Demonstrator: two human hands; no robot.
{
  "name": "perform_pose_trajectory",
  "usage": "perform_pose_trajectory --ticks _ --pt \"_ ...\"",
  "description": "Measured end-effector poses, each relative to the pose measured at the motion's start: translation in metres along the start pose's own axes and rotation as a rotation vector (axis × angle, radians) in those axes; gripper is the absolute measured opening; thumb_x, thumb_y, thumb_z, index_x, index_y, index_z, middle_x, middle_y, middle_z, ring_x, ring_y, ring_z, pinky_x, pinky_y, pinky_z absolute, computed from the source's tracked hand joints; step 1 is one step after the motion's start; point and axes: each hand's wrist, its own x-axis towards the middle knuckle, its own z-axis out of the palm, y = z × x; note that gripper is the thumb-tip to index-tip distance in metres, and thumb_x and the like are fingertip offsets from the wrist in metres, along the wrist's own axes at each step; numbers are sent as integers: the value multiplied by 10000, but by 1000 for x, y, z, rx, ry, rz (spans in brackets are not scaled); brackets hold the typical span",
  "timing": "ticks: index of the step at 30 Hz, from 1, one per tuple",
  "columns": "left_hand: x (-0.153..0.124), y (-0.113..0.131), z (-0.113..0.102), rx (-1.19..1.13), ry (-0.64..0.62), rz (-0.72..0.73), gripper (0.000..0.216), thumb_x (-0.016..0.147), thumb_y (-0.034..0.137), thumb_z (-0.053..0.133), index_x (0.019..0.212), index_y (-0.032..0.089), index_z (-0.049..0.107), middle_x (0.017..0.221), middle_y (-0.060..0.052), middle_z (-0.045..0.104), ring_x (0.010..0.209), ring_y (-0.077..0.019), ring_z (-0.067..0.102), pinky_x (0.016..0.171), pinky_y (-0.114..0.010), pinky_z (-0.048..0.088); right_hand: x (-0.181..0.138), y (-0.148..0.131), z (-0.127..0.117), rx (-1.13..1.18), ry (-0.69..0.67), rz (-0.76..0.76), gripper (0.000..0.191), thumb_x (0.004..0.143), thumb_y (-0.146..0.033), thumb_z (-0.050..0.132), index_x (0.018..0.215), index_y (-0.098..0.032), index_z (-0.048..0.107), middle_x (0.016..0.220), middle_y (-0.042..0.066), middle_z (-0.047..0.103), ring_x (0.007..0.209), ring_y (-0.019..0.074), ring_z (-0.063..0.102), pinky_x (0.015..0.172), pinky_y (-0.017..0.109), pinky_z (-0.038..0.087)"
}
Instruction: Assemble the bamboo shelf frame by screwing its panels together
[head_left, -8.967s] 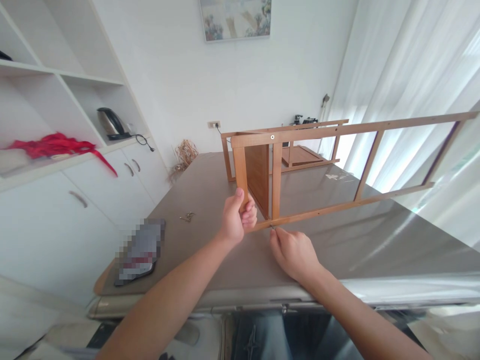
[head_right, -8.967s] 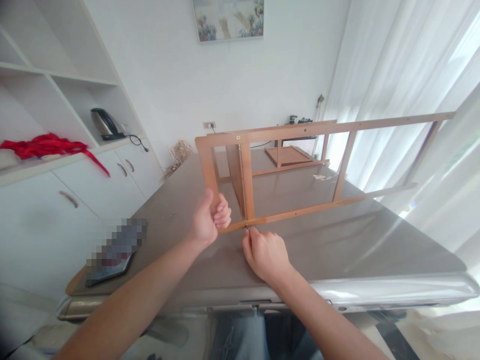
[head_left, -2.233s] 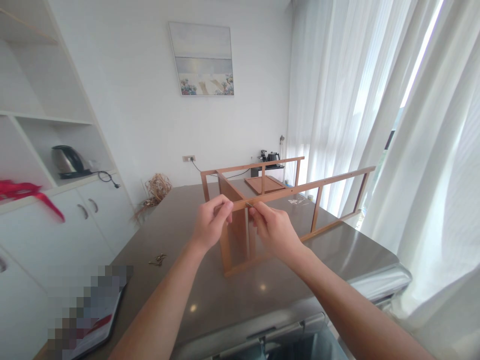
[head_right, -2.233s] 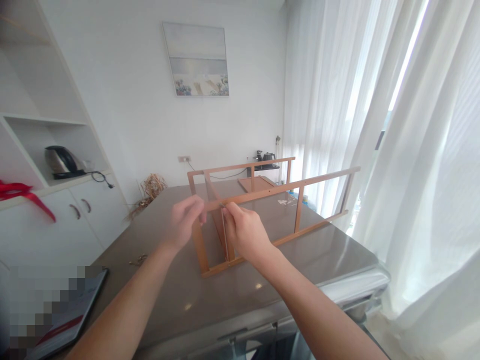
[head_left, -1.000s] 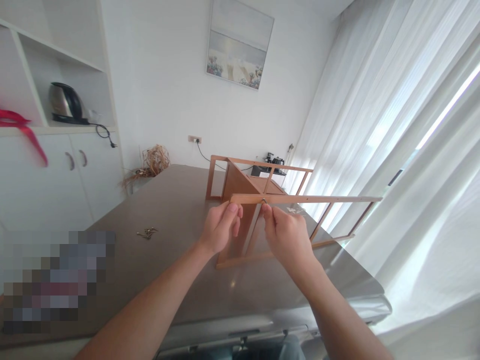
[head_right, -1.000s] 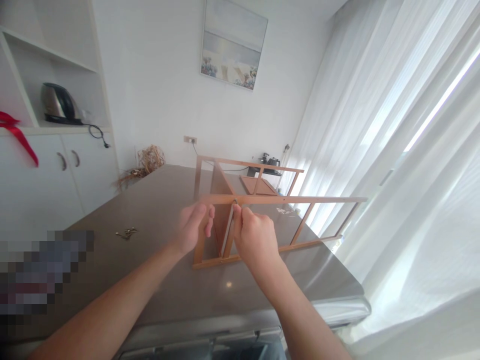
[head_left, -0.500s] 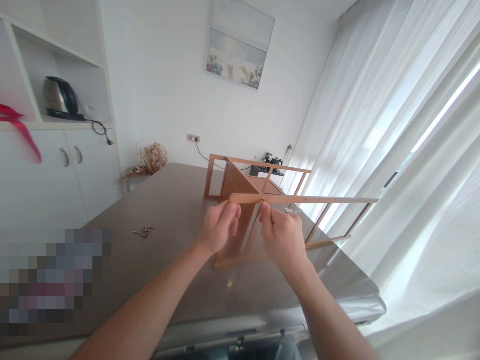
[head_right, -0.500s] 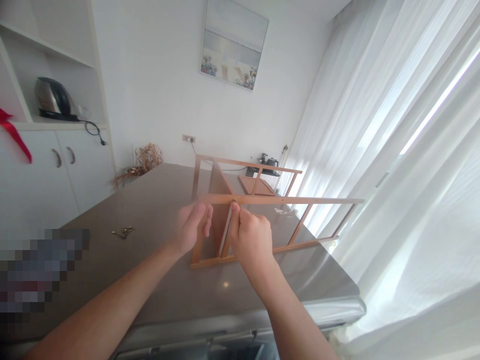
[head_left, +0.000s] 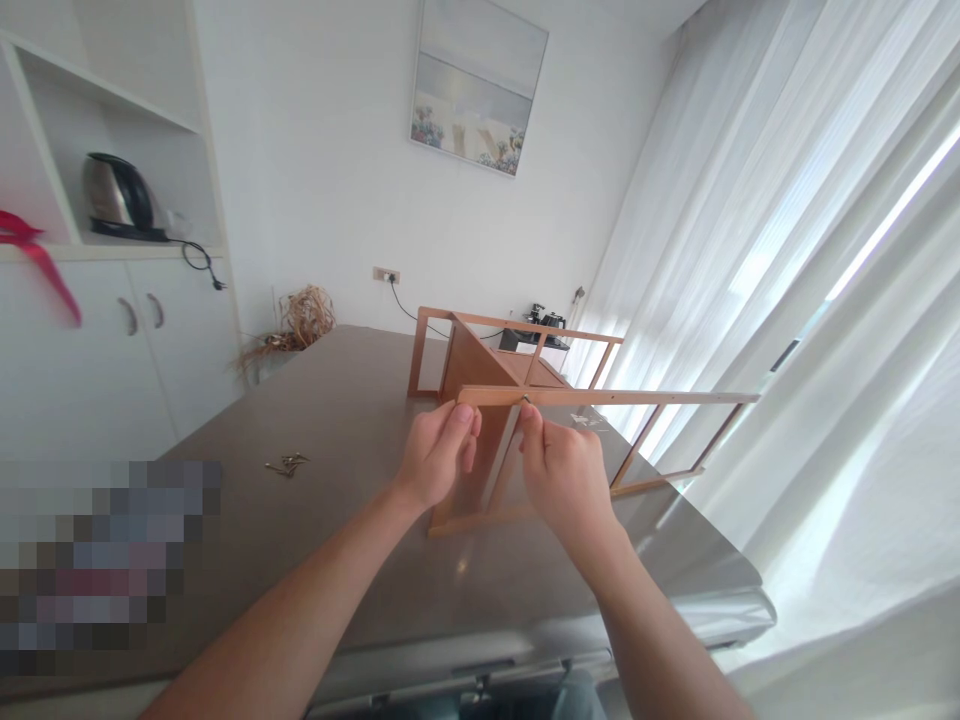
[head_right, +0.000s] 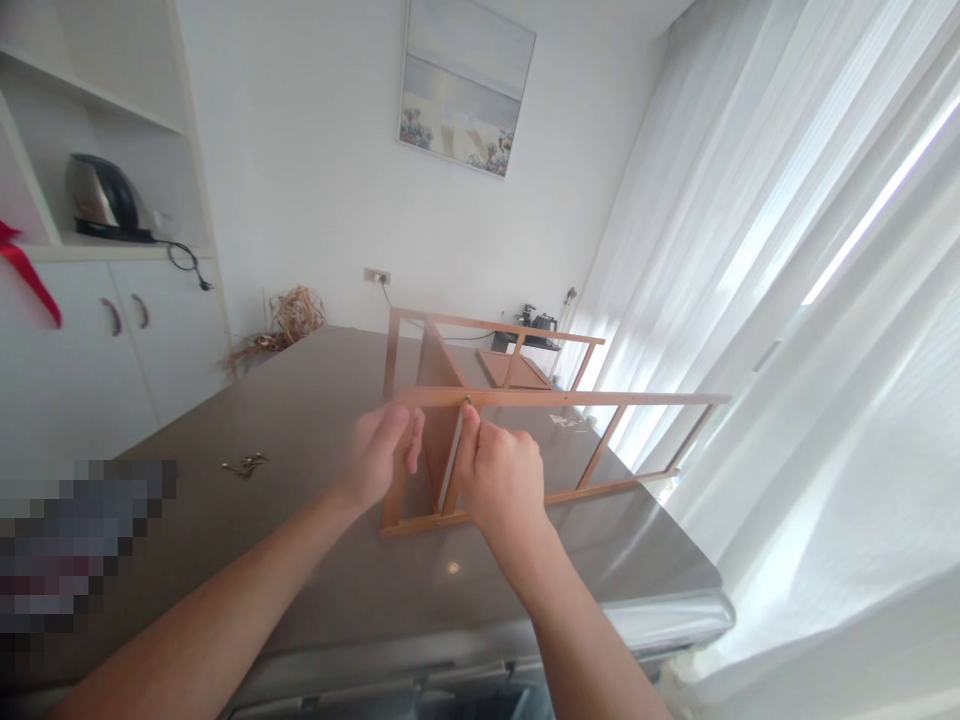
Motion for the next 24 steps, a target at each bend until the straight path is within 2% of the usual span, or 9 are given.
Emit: perform_pose_trajectory --ticks 8,16,24 --pt "0 0 0 -3 1 -4 460 1031 508 370 739 198 543 459 34 524 454 -130 506 536 -278 372 1 -2 -3 58 -17 -26 689 1077 -475 237 552 -204 592 493 53 591 488 155 578 580 285 343" --pt "0 0 0 3 7 -10 457 1028 510 367 734 202 533 453 33 513 454 -138 505 535 -281 367 0 2 -4 65 31 -27 657 1056 -523 315 534 -213 566 521 65 593 528 178 585 557 287 313" --pt "0 0 1 12 17 -17 474 1028 526 357 732 203 539 452 26 515 450 -139 504 511 -280 349 1 -2 -2 70 -1 -7 613 1060 -437 295 566 -205 574 541 60 613 527 174 573 585 298 297"
